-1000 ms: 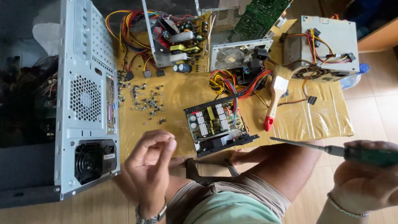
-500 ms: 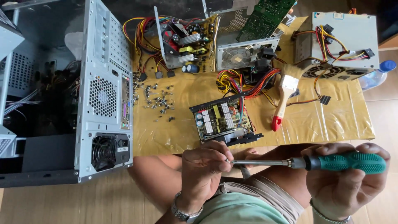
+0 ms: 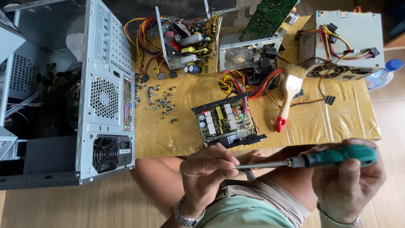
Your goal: Cleaning a computer power supply unit with a brush and using a screwdriver to disassemble or adjust its components.
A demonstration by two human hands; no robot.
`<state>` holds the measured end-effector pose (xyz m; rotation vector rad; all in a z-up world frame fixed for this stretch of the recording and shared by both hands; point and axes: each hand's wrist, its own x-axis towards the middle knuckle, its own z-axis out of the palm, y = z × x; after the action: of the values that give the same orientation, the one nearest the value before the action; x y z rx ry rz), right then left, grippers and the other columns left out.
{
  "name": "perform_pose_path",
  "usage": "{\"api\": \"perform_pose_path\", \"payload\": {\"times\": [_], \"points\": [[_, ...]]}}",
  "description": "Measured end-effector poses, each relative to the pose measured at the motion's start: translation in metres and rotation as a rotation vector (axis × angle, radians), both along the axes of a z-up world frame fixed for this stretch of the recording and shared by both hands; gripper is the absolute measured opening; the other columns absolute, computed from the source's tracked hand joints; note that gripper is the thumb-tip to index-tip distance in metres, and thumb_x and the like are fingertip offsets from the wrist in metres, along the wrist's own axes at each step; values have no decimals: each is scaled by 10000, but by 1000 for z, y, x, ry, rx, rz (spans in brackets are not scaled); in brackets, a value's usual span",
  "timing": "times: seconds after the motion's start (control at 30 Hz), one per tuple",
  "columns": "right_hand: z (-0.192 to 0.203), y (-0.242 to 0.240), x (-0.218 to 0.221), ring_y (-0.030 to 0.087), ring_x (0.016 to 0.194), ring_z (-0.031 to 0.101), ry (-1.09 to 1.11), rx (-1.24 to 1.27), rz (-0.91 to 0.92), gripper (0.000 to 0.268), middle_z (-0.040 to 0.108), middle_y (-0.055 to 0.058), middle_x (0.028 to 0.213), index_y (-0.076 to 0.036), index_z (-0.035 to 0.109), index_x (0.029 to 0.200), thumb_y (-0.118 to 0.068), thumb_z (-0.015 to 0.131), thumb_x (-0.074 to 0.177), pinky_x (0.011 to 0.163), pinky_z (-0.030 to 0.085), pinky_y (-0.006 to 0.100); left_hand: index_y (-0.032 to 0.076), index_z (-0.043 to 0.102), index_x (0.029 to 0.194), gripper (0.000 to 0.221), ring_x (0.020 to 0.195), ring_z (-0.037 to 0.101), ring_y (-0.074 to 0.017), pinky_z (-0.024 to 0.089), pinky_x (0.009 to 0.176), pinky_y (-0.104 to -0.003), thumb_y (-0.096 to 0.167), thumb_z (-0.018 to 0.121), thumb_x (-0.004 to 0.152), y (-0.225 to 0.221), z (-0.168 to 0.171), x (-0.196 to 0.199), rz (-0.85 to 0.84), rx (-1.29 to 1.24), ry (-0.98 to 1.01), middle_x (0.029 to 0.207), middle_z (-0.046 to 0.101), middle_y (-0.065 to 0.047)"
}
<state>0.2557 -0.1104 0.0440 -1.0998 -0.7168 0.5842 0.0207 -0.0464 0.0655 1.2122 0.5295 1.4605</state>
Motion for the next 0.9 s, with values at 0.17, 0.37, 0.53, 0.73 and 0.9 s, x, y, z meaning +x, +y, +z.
{"api": "perform_pose_path", "payload": {"times": [0.17, 0.37, 0.53, 0.73, 0.9], "points": [[-7, 2, 10, 294, 859, 779, 324, 37, 205, 352, 719, 262, 1048, 33, 582, 1341, -194, 640, 1079, 730, 715, 300, 61, 742, 952, 78, 786, 733, -230, 554, 765, -339, 57, 790, 892, -1, 4, 1, 50, 102, 35, 936, 730, -109], [2, 6, 18, 312, 1007, 774, 284, 92, 190, 404, 713, 263, 1105, 44, 502, 1450, -174, 569, 1117, 881, 708, 327, 73, 655, 1270, 444, 984, 704, -238, 628, 848, -329, 166, 847, 881, 3, -1, -11, 106, 172, 183, 1180, 710, -146], [11, 18, 35, 359, 964, 621, -278, -21, -91, 516, 537, 296, 1159, 45, 281, 1601, -262, 427, 1213, 865, 650, 488, 34, 588, 1315, 594, 1227, 647, -305, 619, 1061, -419, 424, 768, 905, 23, -30, -30, 407, 335, 495, 1282, 648, -171], [30, 38, 28, 520, 918, 630, -743, 23, 54, 273, 480, 403, 1143, 48, 245, 1434, -63, 329, 1200, 947, 663, 706, 74, 459, 1469, 883, 1476, 454, -415, 442, 1238, -567, 597, 768, 829, 36, -71, -40, 401, 329, 888, 1550, 417, -270], [34, 51, 13, 446, 700, 679, -884, -80, -32, 473, 598, 347, 882, 59, 239, 1362, -214, 470, 1054, 658, 554, 464, 54, 546, 1404, 630, 1352, 603, -439, 580, 1156, -530, 450, 726, 948, 42, -81, -42, 374, 439, 861, 1459, 524, -299]]}}
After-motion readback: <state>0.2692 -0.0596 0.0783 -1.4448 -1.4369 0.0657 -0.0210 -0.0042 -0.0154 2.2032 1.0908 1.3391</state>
